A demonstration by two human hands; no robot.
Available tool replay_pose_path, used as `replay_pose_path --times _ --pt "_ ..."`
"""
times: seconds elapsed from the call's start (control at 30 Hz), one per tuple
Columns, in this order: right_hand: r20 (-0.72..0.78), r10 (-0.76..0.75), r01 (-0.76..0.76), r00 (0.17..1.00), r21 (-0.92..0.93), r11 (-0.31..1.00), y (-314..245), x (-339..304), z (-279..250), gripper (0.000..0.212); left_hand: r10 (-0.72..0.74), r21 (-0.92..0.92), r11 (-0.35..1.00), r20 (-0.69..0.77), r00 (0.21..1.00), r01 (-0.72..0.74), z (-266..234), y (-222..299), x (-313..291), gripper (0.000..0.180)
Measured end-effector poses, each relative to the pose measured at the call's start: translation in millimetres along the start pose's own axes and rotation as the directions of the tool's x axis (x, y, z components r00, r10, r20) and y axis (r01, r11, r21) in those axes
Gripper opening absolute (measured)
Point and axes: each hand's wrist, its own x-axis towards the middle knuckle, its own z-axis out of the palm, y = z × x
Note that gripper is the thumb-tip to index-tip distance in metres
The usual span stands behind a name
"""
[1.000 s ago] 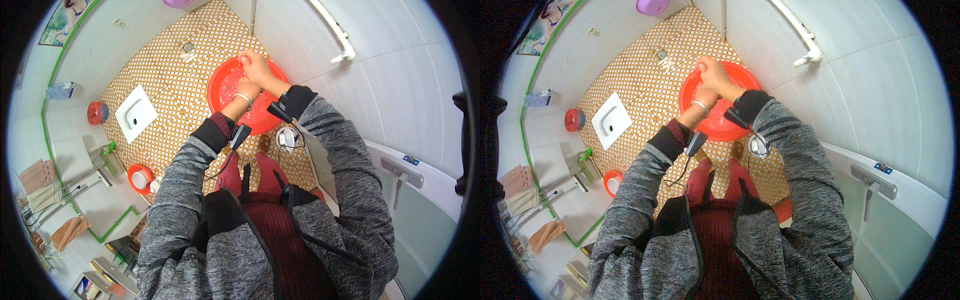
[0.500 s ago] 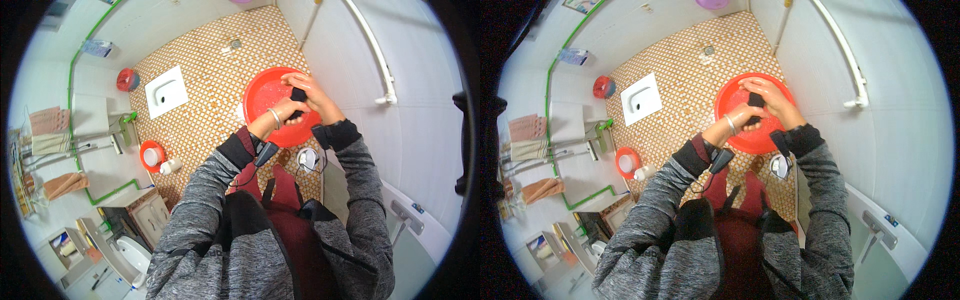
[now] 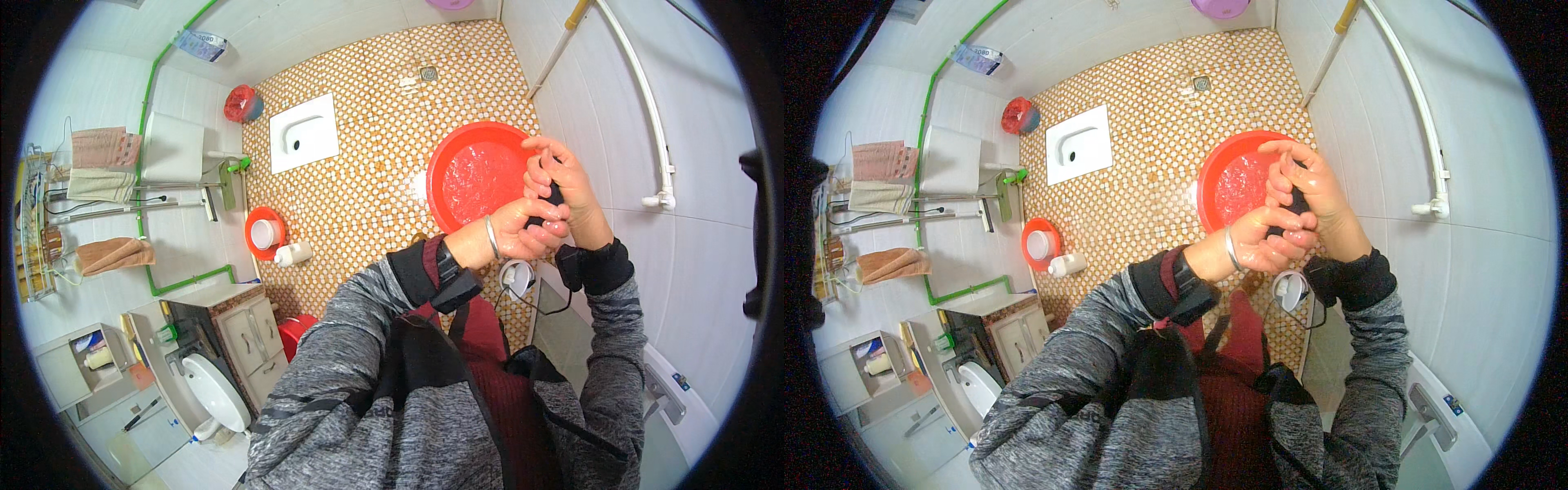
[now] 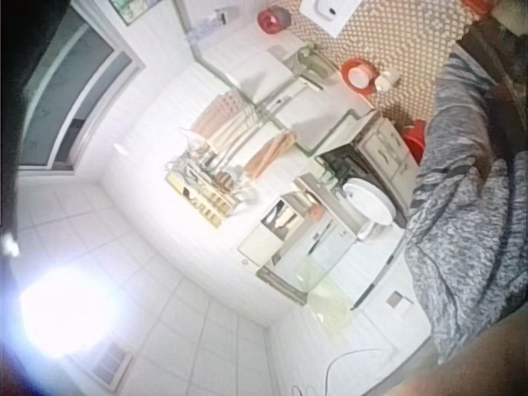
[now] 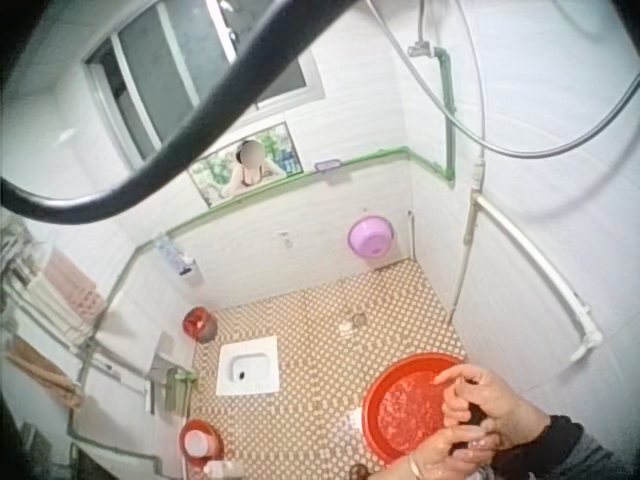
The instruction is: The person washes a black sock by hand in a red basin, repeatedly dipping, scrubbing, and rinsing it under running water from a wall tap. After wringing the sock, the person moves the basin and retrieves a mop from a wall rack.
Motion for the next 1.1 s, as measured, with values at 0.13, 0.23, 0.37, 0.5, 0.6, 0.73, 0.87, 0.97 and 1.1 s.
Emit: replay_pose_path --times 0.13,0.23,0.37,0.5,0.6,0.73,0.87,0.97,1.1 --pt "-0.134 0.054 -0.096 0.990 -0.332 0.938 12.6 -1.6 -12.8 0.023 -0.231 0.025 0.964 -0.414 0.880 0.265 -18.0 9.5 4.4 0.015" --pt "-0.218 -0.079 -0.020 0.973 -0.419 0.908 33.6 5.9 -32.3 0.020 0.144 0.440 0.868 -0.668 0.730 0.231 -42.7 10.9 18.0 0.019" --pt "-0.374 -0.226 0.064 0.900 -0.399 0.915 61.2 21.3 -74.1 0.020 0.833 0.932 0.190 -0.319 0.452 0.308 -90.8 20.7 38.7 0.009" --pt "-0.606 -0.345 0.119 0.717 -0.381 0.917 89.7 37.3 -116.1 0.028 0.879 0.659 -0.382 0.042 0.475 0.648 -135.6 45.1 42.6 0.027" --pt "-0.777 -0.301 0.165 0.554 -0.251 0.954 115.5 45.6 -138.9 0.031 0.900 0.476 -0.377 -0.015 0.436 0.795 -157.7 54.6 36.6 0.031" --pt "-0.898 -0.053 0.205 0.437 0.042 0.978 151.6 57.5 -165.7 0.027 0.905 0.348 -0.378 -0.058 0.422 0.858 -184.6 62.0 23.4 0.031" --pt "-0.828 0.006 0.169 0.561 0.122 0.978 197.5 77.4 -215.4 0.017 0.920 0.240 -0.383 0.020 0.390 0.892 -231.7 87.1 4.6 0.014" --pt "-0.813 0.041 -0.066 0.581 0.003 0.998 255.7 70.4 -287.2 0.020 0.985 0.099 -0.173 -0.006 0.174 0.980 -275.9 119.6 -40.1 0.011" --pt "-0.866 -0.242 -0.450 0.437 -0.443 0.776 351.9 15.2 -417.2 0.040 0.973 0.275 0.227 -0.094 -0.209 0.934 -321.3 149.7 -142.8 0.048"
